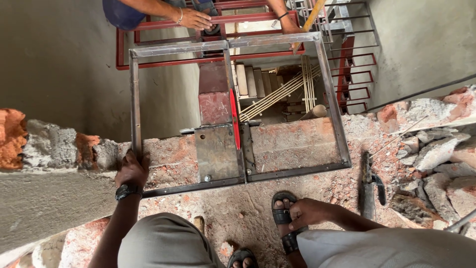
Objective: Welding a metal frame into place on a concrete structure.
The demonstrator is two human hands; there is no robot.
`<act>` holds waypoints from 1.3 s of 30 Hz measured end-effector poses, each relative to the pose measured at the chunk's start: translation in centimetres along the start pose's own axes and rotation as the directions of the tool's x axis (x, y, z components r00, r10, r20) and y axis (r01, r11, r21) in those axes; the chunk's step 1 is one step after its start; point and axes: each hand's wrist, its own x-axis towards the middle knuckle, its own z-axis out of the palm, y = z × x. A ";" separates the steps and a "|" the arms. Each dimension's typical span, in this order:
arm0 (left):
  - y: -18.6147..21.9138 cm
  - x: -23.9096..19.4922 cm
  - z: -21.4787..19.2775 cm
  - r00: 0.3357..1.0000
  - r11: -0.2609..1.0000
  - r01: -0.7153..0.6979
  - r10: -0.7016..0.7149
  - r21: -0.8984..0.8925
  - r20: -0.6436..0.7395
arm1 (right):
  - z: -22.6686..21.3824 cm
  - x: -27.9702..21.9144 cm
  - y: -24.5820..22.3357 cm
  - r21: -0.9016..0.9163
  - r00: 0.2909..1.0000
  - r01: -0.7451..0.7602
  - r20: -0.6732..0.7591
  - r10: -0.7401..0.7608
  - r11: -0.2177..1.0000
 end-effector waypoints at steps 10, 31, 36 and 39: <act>-0.5 0.7 0.6 1.000 1.000 -0.017 0.017 -0.003 -0.008 | -1.0 0.5 -1.8 -0.072 0.998 0.059 0.019 -0.058 0.996; -1.1 0.9 1.7 1.000 1.000 -0.016 0.016 -0.025 0.001 | -12.1 13.2 -15.5 -0.022 0.722 0.080 -0.688 -0.073 0.997; -0.8 0.8 1.2 1.000 0.999 -0.024 0.025 -0.029 0.008 | -12.7 13.1 -16.0 0.001 0.698 0.100 -0.713 -0.069 0.995; -0.5 0.8 1.0 0.999 0.998 -0.001 0.003 -0.058 0.035 | -13.3 13.2 -16.5 0.039 0.711 0.116 -0.701 -0.056 0.992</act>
